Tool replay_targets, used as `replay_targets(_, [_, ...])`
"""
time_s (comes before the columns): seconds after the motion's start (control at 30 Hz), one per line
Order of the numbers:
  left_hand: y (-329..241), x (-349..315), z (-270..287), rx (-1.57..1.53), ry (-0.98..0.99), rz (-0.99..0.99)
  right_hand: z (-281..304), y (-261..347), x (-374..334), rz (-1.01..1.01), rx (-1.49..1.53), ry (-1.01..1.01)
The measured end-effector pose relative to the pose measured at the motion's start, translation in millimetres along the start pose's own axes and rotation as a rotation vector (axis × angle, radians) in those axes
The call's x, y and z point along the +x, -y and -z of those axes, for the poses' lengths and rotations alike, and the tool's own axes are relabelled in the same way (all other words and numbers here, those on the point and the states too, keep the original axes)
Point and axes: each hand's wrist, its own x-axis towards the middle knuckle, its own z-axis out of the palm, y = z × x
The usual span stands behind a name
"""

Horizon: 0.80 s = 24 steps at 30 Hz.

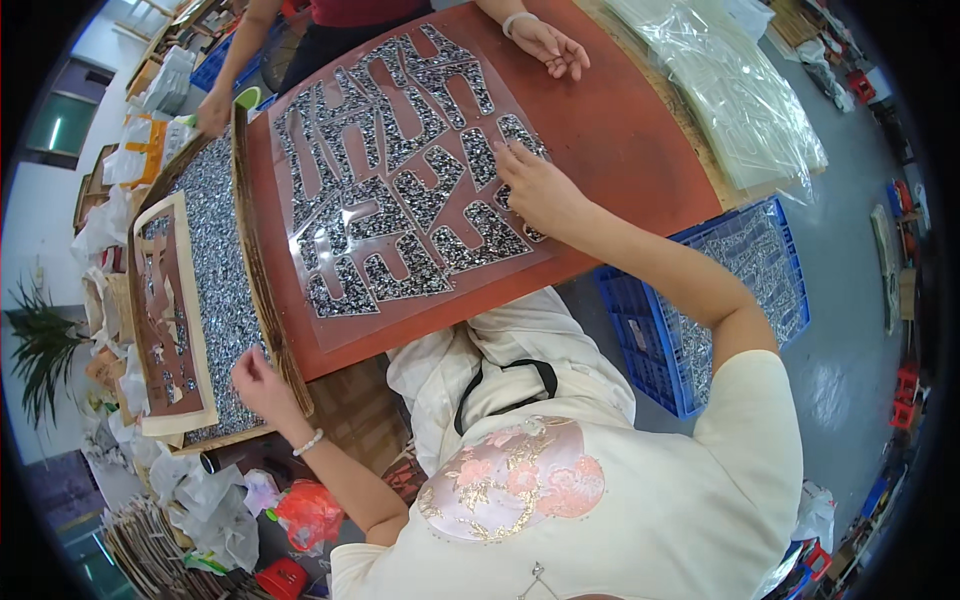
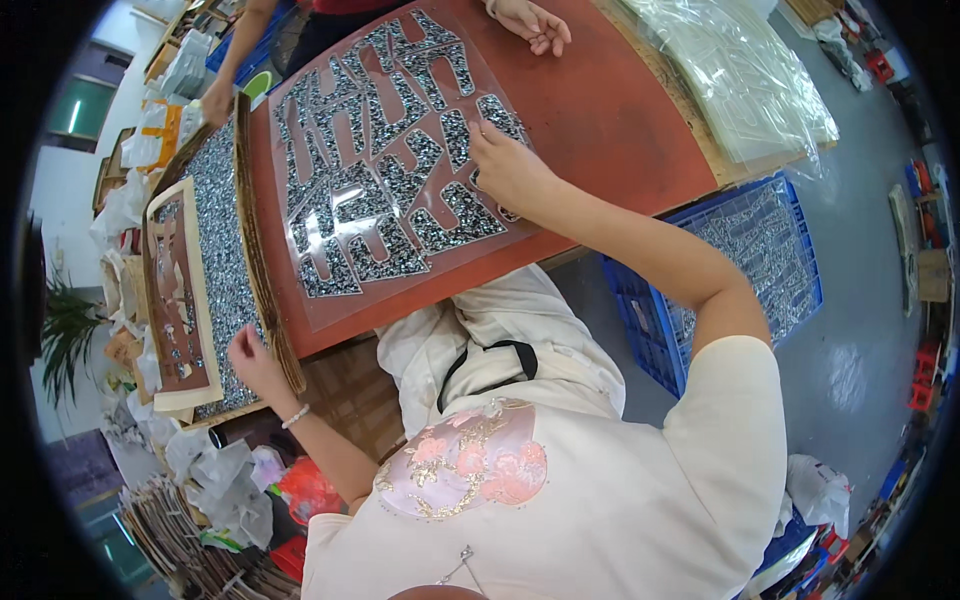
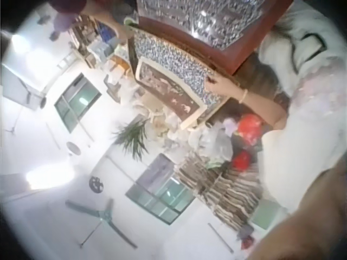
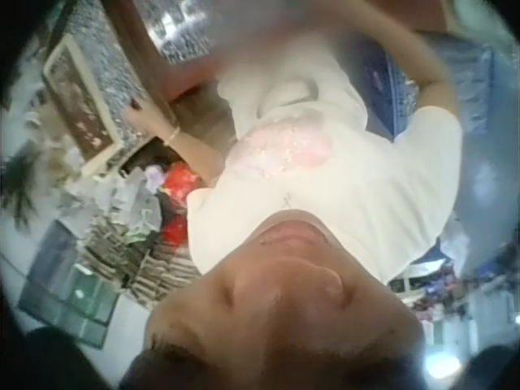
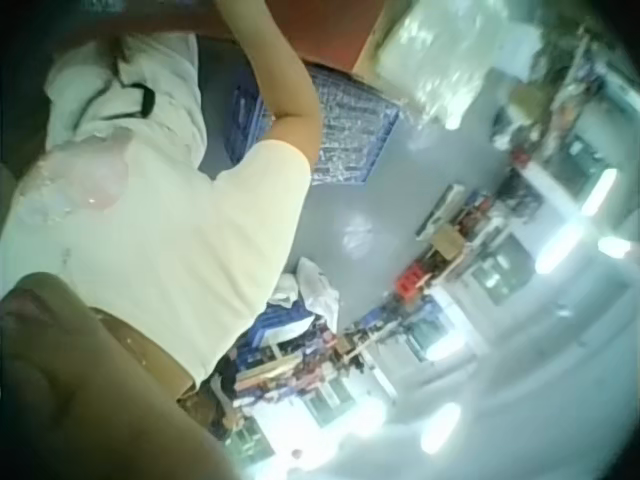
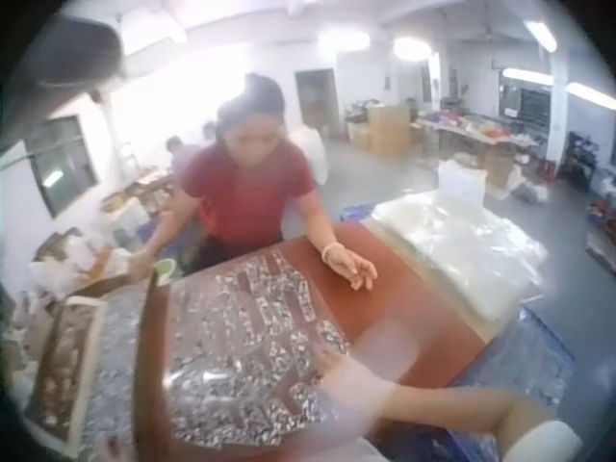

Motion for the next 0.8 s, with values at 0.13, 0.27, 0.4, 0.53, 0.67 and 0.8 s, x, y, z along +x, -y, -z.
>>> replay_targets(0.13, [-75,-24,-47,-0.309,0.181,-0.126,-3,-21,-12,-0.156,0.395,-0.080])
replay_targets(0.27, [-161,-65,-99,-0.626,0.587,-0.150,-36,-9,-55,-0.548,0.578,-0.404])
replay_targets(0.4, [-225,-84,-150,-0.725,0.738,-0.303,-22,12,-75,-0.712,0.628,-0.457])
replay_targets(0.53, [-250,-83,-197,-0.638,0.652,-0.453,-7,17,-84,-0.750,0.665,-0.482])
replay_targets(0.67, [-251,-85,-219,-0.564,0.599,-0.558,-8,13,-87,-0.741,0.707,-0.484])
replay_targets(0.8, [-248,-92,-215,-0.572,0.590,-0.576,-12,14,-75,-0.689,0.755,-0.483])
